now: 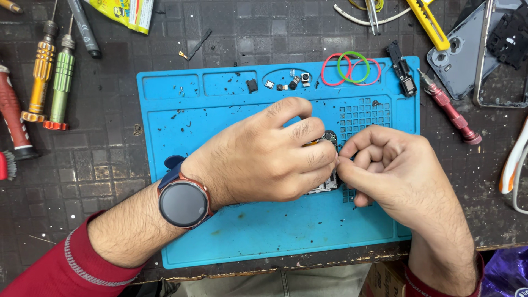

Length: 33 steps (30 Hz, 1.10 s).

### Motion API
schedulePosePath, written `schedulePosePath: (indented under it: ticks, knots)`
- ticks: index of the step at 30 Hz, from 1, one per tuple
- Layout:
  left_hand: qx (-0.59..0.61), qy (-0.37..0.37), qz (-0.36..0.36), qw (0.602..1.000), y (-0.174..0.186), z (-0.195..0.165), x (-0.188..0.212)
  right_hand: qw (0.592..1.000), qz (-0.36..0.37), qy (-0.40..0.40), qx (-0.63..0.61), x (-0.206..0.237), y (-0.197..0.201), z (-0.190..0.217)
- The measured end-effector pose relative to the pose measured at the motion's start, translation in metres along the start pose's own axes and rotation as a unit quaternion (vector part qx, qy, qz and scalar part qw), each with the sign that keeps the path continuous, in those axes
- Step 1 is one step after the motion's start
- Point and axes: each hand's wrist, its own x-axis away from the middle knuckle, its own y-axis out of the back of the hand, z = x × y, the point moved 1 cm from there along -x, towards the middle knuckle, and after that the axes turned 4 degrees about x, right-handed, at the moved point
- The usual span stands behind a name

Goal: The person repairs a disassembled smartphone on a blue silicone mat, pressing a flex cable connector into the phone midframe and adjusting small internal components by hand. They use tweezers to work near the board, then lift the phone, align a replacement display assembly with its attached flex cable, and press it into place on the frame.

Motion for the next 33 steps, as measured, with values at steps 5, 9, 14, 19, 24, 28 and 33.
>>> schedulePosePath:
  ticks: [5,9,14,19,24,28,33]
  knots:
    - [0.004,0.000,0.017,1.000,-0.0038,-0.0008,0.0036,1.000,0.017,-0.001,-0.018,-0.0023,0.0011,0.0024]
    - [-0.004,-0.001,0.018,1.000,-0.0032,-0.0006,0.0037,1.000,0.023,-0.008,-0.012,-0.0039,0.0005,0.0060]
    - [-0.008,-0.001,-0.010,1.000,-0.0003,-0.0001,0.0006,1.000,0.023,-0.010,0.006,-0.0039,0.0006,0.0079]
    - [-0.010,-0.002,0.010,1.000,-0.0003,-0.0009,0.0015,1.000,0.031,-0.004,-0.005,-0.0053,0.0000,0.0081]
    - [-0.015,-0.004,0.012,1.000,0.0012,-0.0010,0.0019,1.000,0.019,-0.004,0.006,-0.0046,-0.0029,0.0085]
    - [-0.036,-0.003,0.007,0.999,0.0008,-0.0008,-0.0004,0.999,0.030,-0.010,0.009,-0.0055,-0.0006,0.0085]
    - [-0.039,0.015,0.047,0.998,-0.0017,-0.0004,-0.0010,0.999,0.051,-0.001,-0.005,-0.0058,0.0032,0.0055]
